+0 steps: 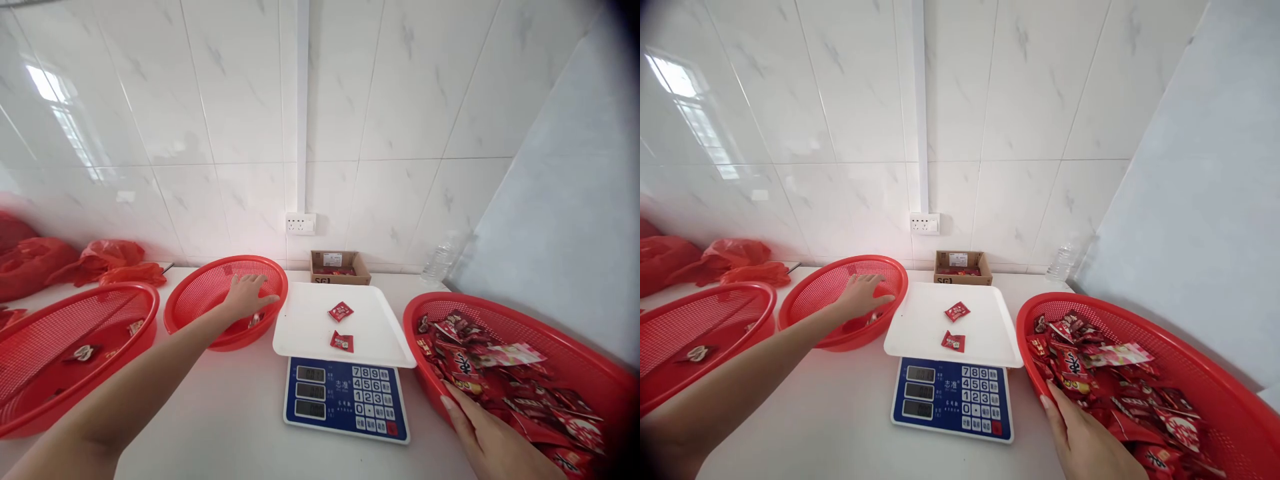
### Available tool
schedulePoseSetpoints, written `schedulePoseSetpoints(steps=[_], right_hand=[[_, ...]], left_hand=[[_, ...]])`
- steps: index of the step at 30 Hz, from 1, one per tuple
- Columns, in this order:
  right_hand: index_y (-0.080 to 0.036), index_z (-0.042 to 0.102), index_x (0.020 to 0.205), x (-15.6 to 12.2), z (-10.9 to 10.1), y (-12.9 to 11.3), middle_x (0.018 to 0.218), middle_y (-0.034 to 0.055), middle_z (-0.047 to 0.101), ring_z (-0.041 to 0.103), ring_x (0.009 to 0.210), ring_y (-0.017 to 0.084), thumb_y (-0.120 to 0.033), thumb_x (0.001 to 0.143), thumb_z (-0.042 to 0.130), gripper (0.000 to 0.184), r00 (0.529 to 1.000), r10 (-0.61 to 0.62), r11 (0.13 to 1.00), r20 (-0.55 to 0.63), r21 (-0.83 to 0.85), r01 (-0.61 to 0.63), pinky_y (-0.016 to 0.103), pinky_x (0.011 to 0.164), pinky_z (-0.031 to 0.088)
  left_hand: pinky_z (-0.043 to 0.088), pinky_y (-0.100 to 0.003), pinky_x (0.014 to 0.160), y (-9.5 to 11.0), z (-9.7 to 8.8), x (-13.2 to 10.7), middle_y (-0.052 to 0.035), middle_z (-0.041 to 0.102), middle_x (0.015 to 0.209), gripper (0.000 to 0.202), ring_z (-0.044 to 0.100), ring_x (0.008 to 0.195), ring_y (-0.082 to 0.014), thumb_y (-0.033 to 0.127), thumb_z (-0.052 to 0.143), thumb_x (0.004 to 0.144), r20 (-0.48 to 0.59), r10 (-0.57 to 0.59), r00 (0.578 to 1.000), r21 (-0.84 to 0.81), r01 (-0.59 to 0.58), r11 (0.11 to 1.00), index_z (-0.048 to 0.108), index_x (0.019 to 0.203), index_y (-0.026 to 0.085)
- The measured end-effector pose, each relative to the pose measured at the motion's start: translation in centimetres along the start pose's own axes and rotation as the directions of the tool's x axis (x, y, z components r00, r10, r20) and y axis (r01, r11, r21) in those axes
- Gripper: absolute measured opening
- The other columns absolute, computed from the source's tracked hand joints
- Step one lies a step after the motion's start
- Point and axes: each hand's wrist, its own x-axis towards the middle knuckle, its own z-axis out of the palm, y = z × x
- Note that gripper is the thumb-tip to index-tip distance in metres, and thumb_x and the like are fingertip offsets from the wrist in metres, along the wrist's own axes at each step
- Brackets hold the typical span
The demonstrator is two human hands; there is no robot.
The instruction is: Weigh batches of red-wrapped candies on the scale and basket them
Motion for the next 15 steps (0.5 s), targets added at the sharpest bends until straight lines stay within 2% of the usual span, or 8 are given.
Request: schedulePoseSetpoints(steps=[2,4,5,8,9,11,13,15], right_hand=[[-0.029,0.062,0.119,0.0,0.0,0.0,0.093,0.0059,0.072,0.069,0.070,0.024,-0.053,0.089,0.025,0.053,1.000,0.010,1.000,0.019,0.014,-0.011,0.030,0.047,0.051],[-0.029,0.063,0.118,0.1,-0.1,-0.2,0.096,0.0060,0.071,0.069,0.072,0.024,-0.053,0.089,0.025,0.054,0.999,0.026,0.999,0.032,0.025,-0.027,0.031,0.048,0.051],[-0.028,0.063,0.117,0.1,-0.3,-0.3,0.098,0.0062,0.071,0.069,0.074,0.025,-0.053,0.088,0.025,0.054,0.999,0.032,0.999,0.037,0.025,-0.033,0.032,0.050,0.052],[-0.026,0.065,0.115,0.0,-1.1,-1.0,0.103,0.0060,0.070,0.068,0.083,0.026,-0.050,0.088,0.026,0.053,0.998,0.043,0.999,0.053,0.003,-0.043,0.034,0.059,0.054],[-0.025,0.065,0.115,-0.1,-1.5,-1.3,0.103,0.0057,0.070,0.067,0.085,0.026,-0.048,0.088,0.026,0.053,0.997,0.044,0.999,0.063,-0.007,-0.044,0.034,0.062,0.054],[-0.023,0.063,0.118,-0.1,-2.1,-1.8,0.103,0.0053,0.070,0.066,0.088,0.025,-0.046,0.089,0.024,0.053,0.996,0.039,0.999,0.085,-0.019,-0.038,0.034,0.065,0.053],[-0.022,0.060,0.121,-0.2,-2.5,-2.2,0.104,0.0054,0.069,0.066,0.089,0.024,-0.043,0.091,0.021,0.053,0.996,0.020,1.000,0.092,-0.022,-0.018,0.033,0.066,0.052],[-0.021,0.059,0.122,-0.3,-2.6,-2.4,0.104,0.0059,0.069,0.066,0.089,0.023,-0.040,0.092,0.021,0.052,0.997,0.006,1.000,0.081,-0.028,-0.003,0.032,0.067,0.051]], left_hand=[[0.023,-0.051,0.104,1.9,0.9,-0.2,-0.0120,0.051,0.131,0.062,0.039,0.125,-0.0324,0.064,0.042,0.080,0.052,0.081,0.995,-0.017,-0.080,0.997,0.048,0.125,0.023],[0.029,-0.040,0.104,4.8,2.1,-0.3,-0.0060,0.043,0.140,0.065,0.037,0.129,-0.0259,0.067,0.041,0.079,0.135,0.221,0.966,-0.066,-0.214,0.975,0.041,0.133,0.029],[0.030,-0.038,0.104,6.3,2.8,-0.2,-0.0037,0.038,0.145,0.069,0.034,0.131,-0.0247,0.069,0.043,0.077,0.186,0.306,0.934,-0.101,-0.292,0.951,0.036,0.136,0.033],[0.028,-0.045,0.104,10.5,5.2,0.1,-0.0084,0.023,0.151,0.080,0.024,0.136,-0.0317,0.071,0.044,0.075,0.315,0.523,0.792,-0.178,-0.493,0.852,0.026,0.142,0.032],[0.028,-0.047,0.104,11.6,6.0,0.3,-0.0099,0.025,0.150,0.077,0.025,0.135,-0.0331,0.069,0.045,0.076,0.317,0.554,0.770,-0.163,-0.531,0.831,0.029,0.141,0.031],[0.031,-0.045,0.102,13.1,7.4,0.7,-0.0103,0.038,0.143,0.058,0.035,0.129,-0.0308,0.058,0.045,0.084,0.275,0.581,0.766,-0.103,-0.577,0.810,0.043,0.133,0.028],[0.035,-0.040,0.099,13.9,8.4,1.0,-0.0096,0.053,0.128,0.037,0.046,0.118,-0.0261,0.042,0.042,0.090,0.225,0.600,0.768,-0.064,-0.603,0.795,0.057,0.119,0.023],[0.040,-0.037,0.092,14.2,8.8,1.3,-0.0094,0.061,0.110,0.029,0.053,0.105,-0.0234,0.030,0.039,0.092,0.193,0.606,0.771,-0.054,-0.609,0.792,0.062,0.106,0.020]])
